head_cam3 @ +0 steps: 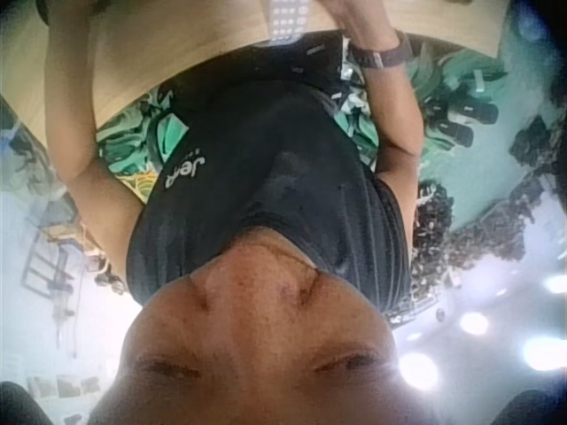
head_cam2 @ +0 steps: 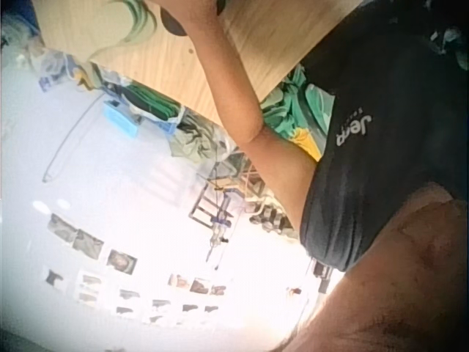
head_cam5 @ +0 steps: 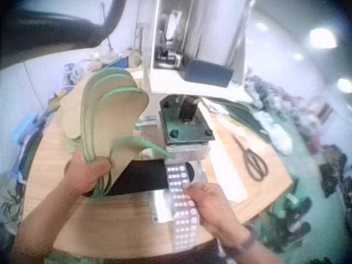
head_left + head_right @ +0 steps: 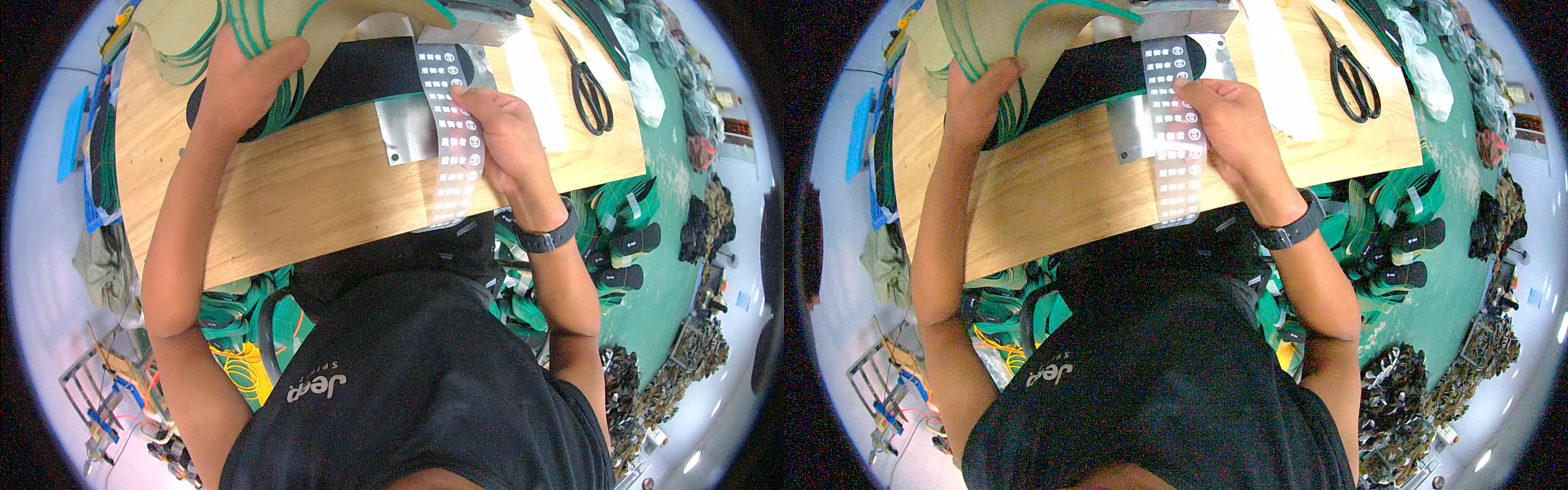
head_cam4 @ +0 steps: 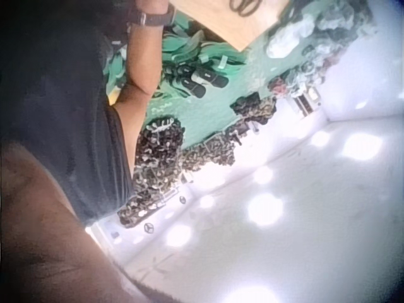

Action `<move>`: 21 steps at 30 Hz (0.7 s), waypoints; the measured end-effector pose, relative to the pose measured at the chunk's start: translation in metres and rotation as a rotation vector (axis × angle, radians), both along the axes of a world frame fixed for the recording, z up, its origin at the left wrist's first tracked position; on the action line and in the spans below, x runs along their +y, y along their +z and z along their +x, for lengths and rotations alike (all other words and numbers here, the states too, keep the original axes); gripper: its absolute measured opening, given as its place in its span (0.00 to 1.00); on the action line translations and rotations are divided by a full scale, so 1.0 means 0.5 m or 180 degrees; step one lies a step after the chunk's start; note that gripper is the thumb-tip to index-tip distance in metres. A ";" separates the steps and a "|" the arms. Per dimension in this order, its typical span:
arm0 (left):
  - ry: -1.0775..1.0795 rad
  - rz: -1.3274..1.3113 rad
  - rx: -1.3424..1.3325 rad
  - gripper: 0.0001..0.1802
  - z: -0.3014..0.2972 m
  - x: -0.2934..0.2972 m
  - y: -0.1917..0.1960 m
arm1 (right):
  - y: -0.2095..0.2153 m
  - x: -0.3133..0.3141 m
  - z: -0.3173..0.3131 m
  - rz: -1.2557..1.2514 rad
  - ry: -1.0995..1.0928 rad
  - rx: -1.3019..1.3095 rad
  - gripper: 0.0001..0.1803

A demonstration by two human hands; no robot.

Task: The person prepares a stack of shoe insoles by cutting a strip of size labels with shears, peeling individual stickers, and applying them to the bottom of each insole. The person then bundles the labeled insoles together using a rubber band and places the finished stack into a storage crate.

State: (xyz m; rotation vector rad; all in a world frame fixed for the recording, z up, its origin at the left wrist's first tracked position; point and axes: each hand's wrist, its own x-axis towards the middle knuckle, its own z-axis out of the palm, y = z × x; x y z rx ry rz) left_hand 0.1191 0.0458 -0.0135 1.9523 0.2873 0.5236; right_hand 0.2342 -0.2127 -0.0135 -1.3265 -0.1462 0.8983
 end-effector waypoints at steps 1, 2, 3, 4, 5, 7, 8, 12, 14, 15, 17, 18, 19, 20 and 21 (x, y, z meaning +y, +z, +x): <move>0.0020 0.0074 0.0133 0.16 0.003 -0.009 0.009 | 0.000 0.000 0.000 -0.0036 -0.0031 -0.0011 0.10; 0.0133 0.0034 0.0086 0.15 0.005 -0.002 -0.002 | 0.000 0.000 0.000 -0.0072 -0.0061 -0.0022 0.10; 0.0255 -0.0006 0.0047 0.15 0.003 0.010 -0.017 | 0.000 0.000 0.000 -0.0064 -0.0031 -0.0004 0.10; 0.0378 -0.0044 0.0010 0.15 -0.002 0.020 -0.027 | 0.001 -0.001 0.001 -0.0056 0.0001 0.0014 0.10; 0.0471 -0.0061 0.0030 0.15 -0.010 0.029 -0.034 | 0.002 -0.001 0.002 -0.0047 0.0034 0.0034 0.10; 0.0619 -0.0116 0.0072 0.15 -0.009 0.026 -0.035 | 0.001 0.002 -0.004 -0.0155 -0.0058 -0.0044 0.11; 0.0507 -0.0092 -0.0009 0.13 -0.012 0.017 -0.031 | 0.001 0.003 -0.008 -0.0208 -0.0102 -0.0084 0.12; 0.0290 0.0109 -0.0295 0.09 0.001 -0.047 0.019 | -0.001 0.001 -0.012 -0.0266 -0.0092 -0.0104 0.13; 0.0263 0.0223 -0.0115 0.10 -0.002 -0.062 0.023 | -0.007 -0.002 -0.009 -0.0221 -0.0055 -0.0119 0.15; 0.0244 0.0280 0.0099 0.11 -0.006 -0.070 0.032 | -0.006 0.000 -0.007 -0.0179 -0.0018 -0.0142 0.16; 0.0088 0.0425 0.0377 0.18 -0.001 -0.076 0.033 | 0.002 0.009 -0.017 -0.0090 -0.0273 -0.0102 0.18; -0.0052 0.0501 0.0440 0.26 0.007 -0.076 0.021 | 0.006 0.011 -0.022 -0.0059 -0.0405 -0.0082 0.19; -0.0193 0.0576 0.0504 0.35 0.013 -0.078 0.015 | 0.002 0.006 -0.018 -0.0023 -0.0374 -0.0072 0.20; -0.0361 0.0757 0.0597 0.37 0.013 -0.080 0.018 | -0.007 -0.003 -0.011 0.0013 -0.0343 -0.0062 0.20; -0.0530 0.0949 0.0681 0.39 0.016 -0.080 0.024 | -0.008 -0.004 -0.006 0.0060 -0.0315 -0.0060 0.21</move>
